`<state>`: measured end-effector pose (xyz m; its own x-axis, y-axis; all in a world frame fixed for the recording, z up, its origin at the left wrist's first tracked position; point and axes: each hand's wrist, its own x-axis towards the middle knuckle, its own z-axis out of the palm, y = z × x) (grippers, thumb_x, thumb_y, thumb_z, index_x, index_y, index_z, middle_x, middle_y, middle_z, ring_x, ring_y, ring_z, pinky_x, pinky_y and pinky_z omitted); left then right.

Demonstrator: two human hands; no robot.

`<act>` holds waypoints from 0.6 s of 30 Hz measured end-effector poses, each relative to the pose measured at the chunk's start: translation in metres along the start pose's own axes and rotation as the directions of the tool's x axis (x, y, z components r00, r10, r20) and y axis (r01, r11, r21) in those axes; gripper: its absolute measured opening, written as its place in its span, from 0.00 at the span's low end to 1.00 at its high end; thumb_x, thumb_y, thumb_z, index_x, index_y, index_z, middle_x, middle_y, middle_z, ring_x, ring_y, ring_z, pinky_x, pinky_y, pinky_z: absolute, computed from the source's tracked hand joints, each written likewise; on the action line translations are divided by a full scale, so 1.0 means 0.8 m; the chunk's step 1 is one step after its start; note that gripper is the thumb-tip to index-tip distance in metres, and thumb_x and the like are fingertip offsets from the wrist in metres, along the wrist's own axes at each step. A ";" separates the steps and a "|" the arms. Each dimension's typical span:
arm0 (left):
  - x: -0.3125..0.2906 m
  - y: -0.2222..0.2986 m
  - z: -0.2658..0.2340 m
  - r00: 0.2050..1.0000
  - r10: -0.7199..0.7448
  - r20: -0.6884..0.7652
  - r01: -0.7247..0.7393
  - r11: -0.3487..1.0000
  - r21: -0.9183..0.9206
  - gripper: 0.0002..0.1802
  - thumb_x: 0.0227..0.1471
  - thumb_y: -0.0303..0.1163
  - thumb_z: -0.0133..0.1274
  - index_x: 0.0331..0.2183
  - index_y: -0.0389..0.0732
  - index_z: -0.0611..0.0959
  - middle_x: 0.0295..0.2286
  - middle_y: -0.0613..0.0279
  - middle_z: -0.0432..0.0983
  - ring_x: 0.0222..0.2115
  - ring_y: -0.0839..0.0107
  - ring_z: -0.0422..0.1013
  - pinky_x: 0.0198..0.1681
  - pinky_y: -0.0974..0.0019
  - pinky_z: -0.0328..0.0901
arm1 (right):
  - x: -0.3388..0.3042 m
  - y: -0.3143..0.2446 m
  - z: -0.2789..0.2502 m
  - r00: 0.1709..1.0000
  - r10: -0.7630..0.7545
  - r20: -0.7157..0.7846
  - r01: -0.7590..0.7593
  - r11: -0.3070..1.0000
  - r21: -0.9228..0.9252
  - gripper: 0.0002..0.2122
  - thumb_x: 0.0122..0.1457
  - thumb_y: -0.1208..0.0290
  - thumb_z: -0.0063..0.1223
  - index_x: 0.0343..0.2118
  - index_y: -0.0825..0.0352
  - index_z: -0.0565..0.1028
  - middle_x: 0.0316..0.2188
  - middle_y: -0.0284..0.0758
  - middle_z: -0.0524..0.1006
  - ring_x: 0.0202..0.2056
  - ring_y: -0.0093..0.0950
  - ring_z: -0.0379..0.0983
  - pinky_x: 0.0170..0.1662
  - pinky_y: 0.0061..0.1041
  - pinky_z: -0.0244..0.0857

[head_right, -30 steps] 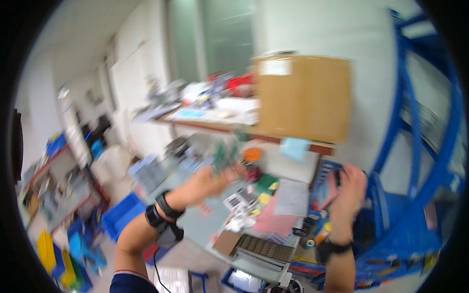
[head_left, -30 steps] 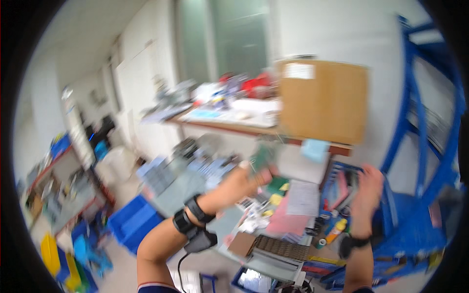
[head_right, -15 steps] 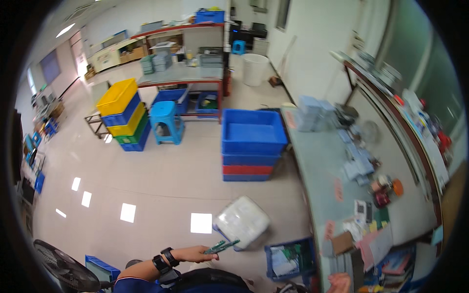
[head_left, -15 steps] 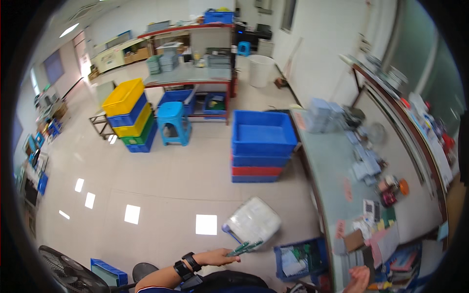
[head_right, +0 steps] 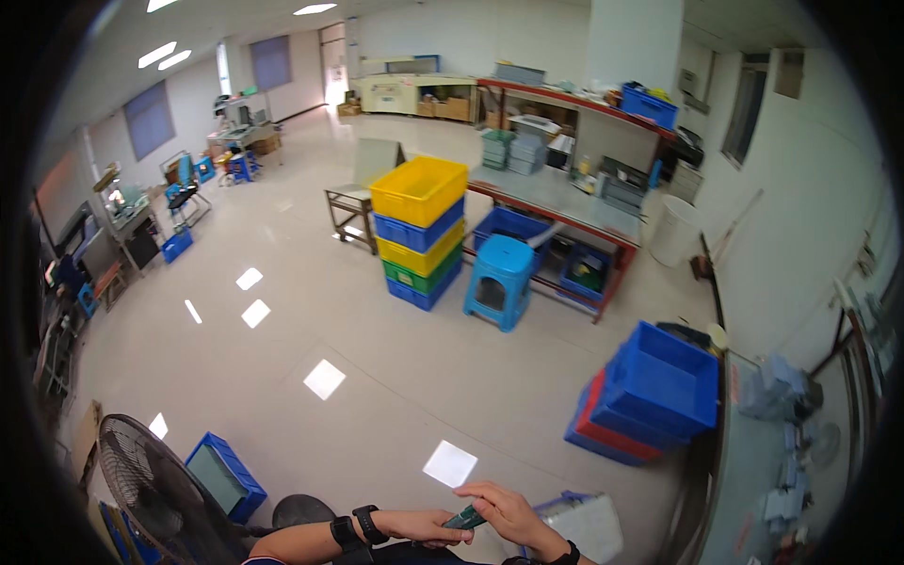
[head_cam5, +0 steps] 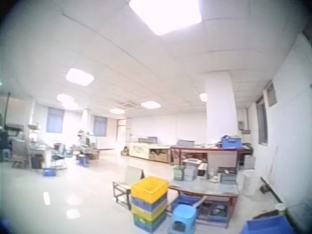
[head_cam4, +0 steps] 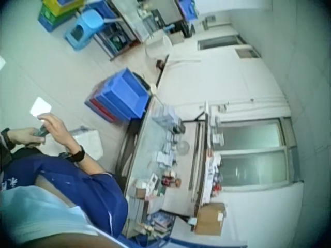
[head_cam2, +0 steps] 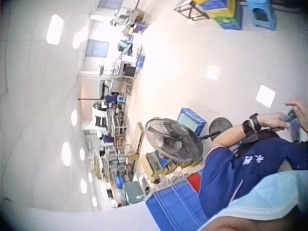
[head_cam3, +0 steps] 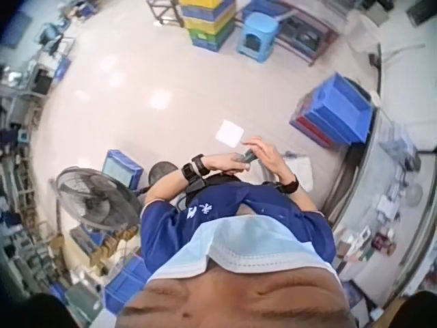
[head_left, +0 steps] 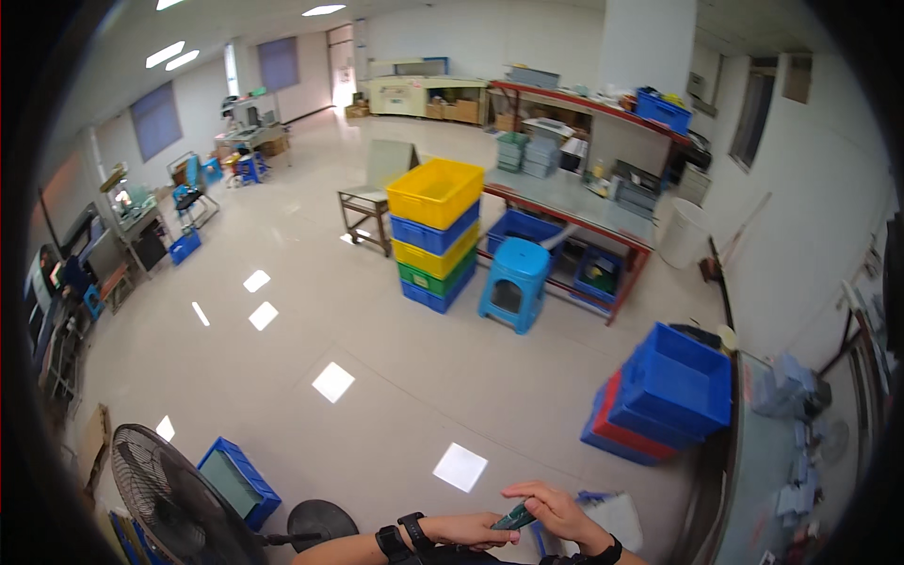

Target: The recorder retrieves a box of components and then proceeds to assemble or inspect electronic circuit boards at a workstation.

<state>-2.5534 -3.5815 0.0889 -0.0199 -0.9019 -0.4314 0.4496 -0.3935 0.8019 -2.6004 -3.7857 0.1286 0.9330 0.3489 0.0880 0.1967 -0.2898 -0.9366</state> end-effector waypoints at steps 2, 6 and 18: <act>-0.014 0.014 -0.045 0.998 0.017 -0.054 -0.017 1.000 -0.001 0.25 0.59 0.54 0.42 0.34 0.38 0.74 0.16 0.77 0.54 0.15 0.85 0.51 0.18 0.76 0.49 | 0.056 0.020 0.001 0.993 0.056 0.105 -0.073 0.983 0.171 0.16 0.65 0.65 0.40 0.50 0.68 0.69 0.47 0.40 0.72 0.50 0.33 0.68 0.53 0.29 0.61; -0.045 0.047 -0.153 0.974 0.052 -0.219 -0.054 0.999 -0.005 0.17 0.58 0.47 0.46 0.34 0.42 0.75 0.16 0.73 0.62 0.16 0.81 0.60 0.18 0.76 0.57 | 0.195 0.060 -0.009 0.936 -0.040 0.351 -0.122 0.896 0.428 0.20 0.65 0.64 0.39 0.56 0.70 0.60 0.54 0.43 0.65 0.56 0.33 0.61 0.58 0.32 0.55; -0.271 0.079 -0.364 0.239 -0.030 -0.971 -0.410 0.903 -0.129 0.21 0.56 0.50 0.48 0.18 0.48 0.70 0.12 0.74 0.61 0.12 0.83 0.55 0.14 0.76 0.50 | 0.768 0.131 0.083 0.810 -0.158 0.565 -0.196 0.835 0.515 0.13 0.59 0.71 0.52 0.45 0.69 0.69 0.40 0.34 0.74 0.42 0.22 0.71 0.47 0.21 0.65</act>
<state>-2.2607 -3.3588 0.1131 0.8486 -0.0311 -0.5281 0.5289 0.0376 0.8478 -2.0266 -3.5427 0.0623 0.5541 0.8320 0.0281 -0.1735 0.1484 -0.9736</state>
